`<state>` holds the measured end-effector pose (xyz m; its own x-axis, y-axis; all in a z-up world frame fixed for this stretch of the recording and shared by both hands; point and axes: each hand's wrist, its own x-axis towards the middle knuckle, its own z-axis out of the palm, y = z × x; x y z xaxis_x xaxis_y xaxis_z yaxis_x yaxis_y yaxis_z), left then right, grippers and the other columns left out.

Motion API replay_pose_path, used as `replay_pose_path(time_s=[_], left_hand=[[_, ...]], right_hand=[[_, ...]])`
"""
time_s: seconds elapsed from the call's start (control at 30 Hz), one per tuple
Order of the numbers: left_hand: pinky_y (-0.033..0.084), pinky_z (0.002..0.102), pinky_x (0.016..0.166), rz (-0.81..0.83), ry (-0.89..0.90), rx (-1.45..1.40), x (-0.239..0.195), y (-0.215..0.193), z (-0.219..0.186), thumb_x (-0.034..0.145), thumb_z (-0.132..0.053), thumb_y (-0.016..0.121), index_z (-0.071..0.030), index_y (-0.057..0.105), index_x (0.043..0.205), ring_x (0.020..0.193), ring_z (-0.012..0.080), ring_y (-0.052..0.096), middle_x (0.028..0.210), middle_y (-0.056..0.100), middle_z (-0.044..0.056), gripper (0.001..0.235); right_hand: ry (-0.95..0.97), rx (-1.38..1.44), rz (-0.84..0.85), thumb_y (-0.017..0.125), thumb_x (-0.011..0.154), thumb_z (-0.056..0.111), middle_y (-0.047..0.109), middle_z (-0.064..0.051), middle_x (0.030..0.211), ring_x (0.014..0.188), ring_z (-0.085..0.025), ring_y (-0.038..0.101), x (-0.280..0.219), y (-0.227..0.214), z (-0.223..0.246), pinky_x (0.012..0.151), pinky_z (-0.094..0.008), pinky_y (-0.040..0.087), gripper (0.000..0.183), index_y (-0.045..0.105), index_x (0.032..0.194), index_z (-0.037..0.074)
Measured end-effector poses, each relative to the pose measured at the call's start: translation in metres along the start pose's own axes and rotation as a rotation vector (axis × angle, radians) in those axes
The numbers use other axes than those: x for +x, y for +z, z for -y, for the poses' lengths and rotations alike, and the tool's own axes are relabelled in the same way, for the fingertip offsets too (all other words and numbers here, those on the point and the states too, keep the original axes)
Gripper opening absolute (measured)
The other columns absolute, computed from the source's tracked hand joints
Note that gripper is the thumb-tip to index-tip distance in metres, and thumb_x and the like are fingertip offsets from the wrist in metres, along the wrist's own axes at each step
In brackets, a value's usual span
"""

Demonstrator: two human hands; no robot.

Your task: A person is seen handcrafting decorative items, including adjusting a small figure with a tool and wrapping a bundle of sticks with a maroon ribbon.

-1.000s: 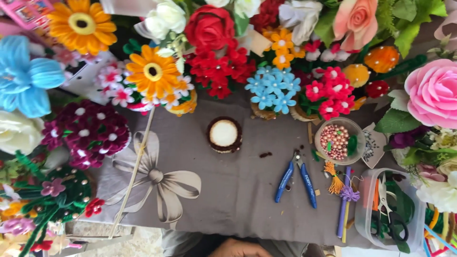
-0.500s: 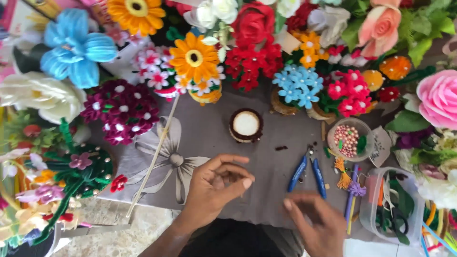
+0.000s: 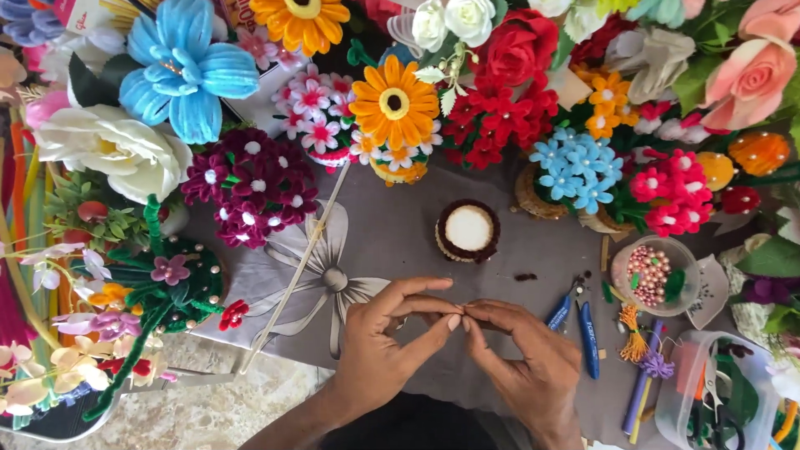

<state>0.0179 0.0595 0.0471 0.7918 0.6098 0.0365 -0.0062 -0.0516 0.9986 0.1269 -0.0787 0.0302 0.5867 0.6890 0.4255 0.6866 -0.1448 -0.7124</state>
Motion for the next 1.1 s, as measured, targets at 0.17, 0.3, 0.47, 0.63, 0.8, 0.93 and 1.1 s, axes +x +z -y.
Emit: replay_pose_path(time_s=[0.17, 0.3, 0.47, 0.63, 0.8, 0.93, 1.1], left_hand=[[0.065, 0.025, 0.085, -0.022, 0.079, 0.152, 0.000, -0.002, 0.002, 0.091, -0.017, 0.074, -0.010, 0.068, 0.119, 0.090, 0.0123, 0.082, 0.093, 0.083, 0.002, 0.029], [0.048, 0.017, 0.047, -0.021, 0.037, 0.204, -0.001, -0.004, 0.002, 0.092, -0.018, 0.073, -0.014, 0.069, 0.120, 0.070, 0.0036, 0.076, 0.091, 0.084, -0.001, 0.029], [0.044, 0.017, 0.044, -0.009, 0.048, 0.210, -0.002, -0.001, 0.009, 0.091, -0.014, 0.073, -0.015, 0.068, 0.121, 0.064, 0.0017, 0.072, 0.089, 0.084, -0.003, 0.030], [0.054, 0.019, 0.062, 0.024, 0.034, 0.214, -0.005, -0.001, 0.012, 0.092, -0.015, 0.073, -0.015, 0.066, 0.123, 0.075, 0.0045, 0.078, 0.090, 0.084, -0.002, 0.032], [0.057, 0.022, 0.069, 0.048, 0.015, 0.176, -0.005, -0.001, 0.012, 0.091, -0.015, 0.074, -0.015, 0.066, 0.125, 0.077, 0.0076, 0.077, 0.091, 0.084, -0.001, 0.035], [0.064, 0.024, 0.084, 0.111, -0.168, -0.088, -0.001, -0.001, 0.009, 0.087, -0.012, 0.079, -0.011, 0.068, 0.123, 0.082, 0.0082, 0.074, 0.089, 0.082, 0.004, 0.038], [0.065, 0.024, 0.082, 0.197, -0.271, -0.168, 0.001, -0.003, 0.008, 0.087, -0.016, 0.078, -0.010, 0.070, 0.127, 0.087, 0.0117, 0.077, 0.091, 0.082, 0.006, 0.041]], right_hand=[[-0.095, -0.078, 0.030, 0.078, 0.086, 0.005, 0.079, -0.015, 0.096, 0.089, -0.025, 0.080, 0.003, 0.002, -0.003, 0.083, -0.034, 0.069, 0.015, 0.075, 0.097, -0.004], [-0.214, -0.224, 0.128, 0.077, 0.091, 0.007, 0.078, -0.010, 0.102, 0.095, -0.021, 0.078, 0.000, 0.002, -0.010, 0.088, -0.034, 0.065, 0.013, 0.073, 0.101, 0.001], [-0.277, -0.228, 0.204, 0.072, 0.095, 0.005, 0.074, -0.012, 0.100, 0.091, -0.025, 0.076, 0.005, -0.002, -0.008, 0.085, -0.039, 0.065, 0.009, 0.067, 0.100, 0.000], [-0.319, -0.215, 0.189, 0.070, 0.093, -0.001, 0.073, -0.012, 0.096, 0.088, -0.023, 0.075, 0.006, -0.001, -0.006, 0.085, -0.036, 0.064, 0.005, 0.066, 0.096, -0.002], [-0.206, -0.121, 0.211, 0.072, 0.093, 0.006, 0.074, -0.009, 0.092, 0.080, -0.020, 0.074, 0.003, -0.001, -0.019, 0.072, -0.033, 0.061, 0.006, 0.067, 0.093, 0.003], [-0.106, -0.182, 0.101, 0.072, 0.090, 0.002, 0.073, -0.006, 0.085, 0.071, -0.014, 0.071, 0.004, -0.002, -0.027, 0.065, -0.026, 0.057, 0.004, 0.069, 0.091, 0.004], [0.194, 0.087, 0.038, 0.072, 0.091, 0.009, 0.078, -0.005, 0.091, 0.078, -0.012, 0.074, 0.009, -0.003, -0.010, 0.068, -0.024, 0.059, 0.005, 0.076, 0.093, 0.006]])
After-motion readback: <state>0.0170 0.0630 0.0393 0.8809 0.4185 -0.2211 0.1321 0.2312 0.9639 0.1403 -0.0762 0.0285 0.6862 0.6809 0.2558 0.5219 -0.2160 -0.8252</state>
